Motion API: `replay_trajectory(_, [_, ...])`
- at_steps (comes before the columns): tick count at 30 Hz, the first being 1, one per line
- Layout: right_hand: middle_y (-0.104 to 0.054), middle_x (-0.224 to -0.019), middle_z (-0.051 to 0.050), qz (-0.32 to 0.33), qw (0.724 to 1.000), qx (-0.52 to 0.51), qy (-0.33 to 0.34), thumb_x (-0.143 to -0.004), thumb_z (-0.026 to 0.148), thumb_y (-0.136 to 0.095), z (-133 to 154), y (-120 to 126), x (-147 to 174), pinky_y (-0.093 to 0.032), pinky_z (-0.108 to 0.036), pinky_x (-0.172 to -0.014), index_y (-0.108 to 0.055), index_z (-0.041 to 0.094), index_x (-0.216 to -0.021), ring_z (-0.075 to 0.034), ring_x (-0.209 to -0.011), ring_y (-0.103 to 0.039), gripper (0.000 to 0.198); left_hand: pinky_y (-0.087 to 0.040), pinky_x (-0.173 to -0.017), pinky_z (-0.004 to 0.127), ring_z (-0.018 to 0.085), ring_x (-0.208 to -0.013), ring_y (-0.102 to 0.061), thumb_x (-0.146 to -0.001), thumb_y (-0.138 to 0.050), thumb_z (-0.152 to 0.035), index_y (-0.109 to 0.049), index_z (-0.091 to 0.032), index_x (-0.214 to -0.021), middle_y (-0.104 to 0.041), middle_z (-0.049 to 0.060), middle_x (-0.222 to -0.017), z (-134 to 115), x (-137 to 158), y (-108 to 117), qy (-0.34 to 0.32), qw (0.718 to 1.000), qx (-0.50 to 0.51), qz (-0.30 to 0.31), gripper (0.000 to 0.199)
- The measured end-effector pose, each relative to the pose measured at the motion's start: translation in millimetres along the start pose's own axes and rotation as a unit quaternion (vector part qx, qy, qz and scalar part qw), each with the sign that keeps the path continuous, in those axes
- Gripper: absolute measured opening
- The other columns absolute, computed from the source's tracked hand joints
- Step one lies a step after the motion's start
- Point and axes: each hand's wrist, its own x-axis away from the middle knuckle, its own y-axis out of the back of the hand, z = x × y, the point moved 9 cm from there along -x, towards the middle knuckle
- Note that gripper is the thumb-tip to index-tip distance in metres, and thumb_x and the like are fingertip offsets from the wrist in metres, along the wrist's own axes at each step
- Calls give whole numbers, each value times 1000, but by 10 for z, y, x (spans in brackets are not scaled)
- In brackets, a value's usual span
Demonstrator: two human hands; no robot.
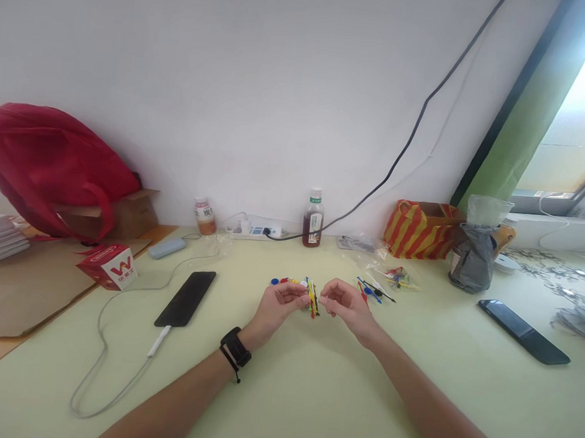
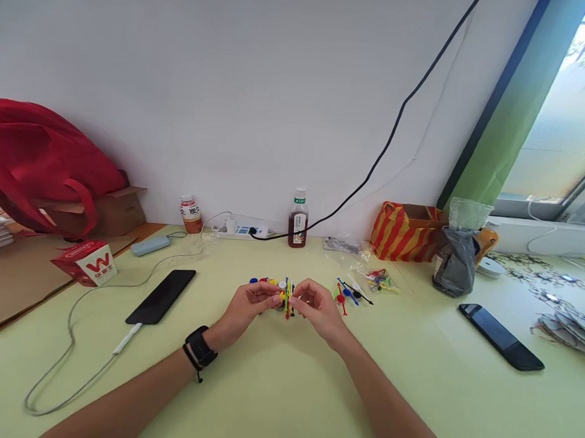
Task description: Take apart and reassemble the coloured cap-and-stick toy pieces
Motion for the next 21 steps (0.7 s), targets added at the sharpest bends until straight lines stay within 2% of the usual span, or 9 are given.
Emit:
replay_trajectory(4, [-66, -104, -5, 33, 997, 62, 25, -86, 42, -73, 32, -96, 7, -49, -29, -65, -64, 24, -111, -16, -79, -64, 32, -59, -84, 32, 19, -86, -71, -67, -93, -29, -79, -15, -94, -78, 8, -94, -20, 16, -26, 0, 1000, 5, 5, 34])
replay_trajectory(8, [-67, -103, -5, 42, 992, 109, 47, -90, 43, -68, 48, -126, 24, -53, -30, -66, -62, 26, -124, -17, -80, -68, 38, -59, -82, 31, 18, -86, -71, -68, -92, -29, -79, -15, -96, -77, 7, -93, -35, 20, -38, -2, 1000, 5, 8, 34])
replay_trajectory(11, [-65, -99, -3, 24, 987, 140, 71, -93, 42, -63, 92, -105, 50, -54, -29, -67, -53, 29, -140, -15, -77, -65, 49, -59, -83, 31, 18, -85, -71, -68, -92, -30, -79, -15, -96, -78, 8, -94, -33, 18, -34, 2, 1000, 4, 8, 34])
replay_trajectory(13, [-64, -104, -3, 11, 984, 157, 86, -94, 43, -61, 122, -85, 68, -53, -29, -67, -47, 31, -146, -13, -74, -63, 55, -59, -83, 32, 19, -85, -72, -68, -92, -31, -79, -15, -95, -78, 9, -96, -32, 20, -32, 5, 1000, 3, 7, 34])
replay_trajectory(15, [-63, -104, -4, 1, 981, 174, 86, -94, 45, -59, 118, -56, 72, -51, -28, -67, -56, 28, -136, -13, -72, -61, 45, -59, -83, 33, 20, -86, -72, -68, -92, -32, -79, -15, -95, -79, 10, -97, -30, 25, -35, 7, 1000, 0, 7, 34])
replay_trajectory(16, [-63, -96, -3, 2, 980, 183, 75, -96, 48, -56, 91, -42, 65, -50, -27, -65, -65, 25, -119, -13, -70, -59, 34, -59, -83, 33, 20, -86, -73, -69, -92, -33, -79, -15, -95, -79, 10, -96, -28, 28, -35, 8, 1000, -3, 6, 35])
replay_trajectory(17, [-62, -83, -2, 6, 980, 190, 56, -98, 50, -51, 46, -29, 53, -47, -27, -63, -69, 22, -96, -13, -66, -56, 34, -59, -83, 33, 20, -85, -73, -69, -92, -33, -79, -14, -95, -79, 10, -95, -27, 30, -33, 8, 1000, -7, 5, 35])
replay_trajectory(19, [-48, -59, 1, 22, 981, 192, 10, -101, 54, -40, -56, -12, 27, -40, -28, -57, -53, 20, -58, -13, -55, -47, 56, -59, -82, 33, 19, -83, -73, -69, -92, -34, -79, -14, -95, -79, 10, -94, -23, 30, -28, 7, 1000, -13, 3, 35])
replay_trajectory(21, [-38, -53, 3, 30, 983, 183, -12, -101, 57, -40, -95, -4, 7, -35, -28, -54, -40, 21, -51, -12, -51, -38, 61, -59, -82, 33, 19, -82, -72, -68, -92, -35, -79, -14, -95, -79, 10, -94, -18, 26, -25, 6, 1000, -16, 3, 36])
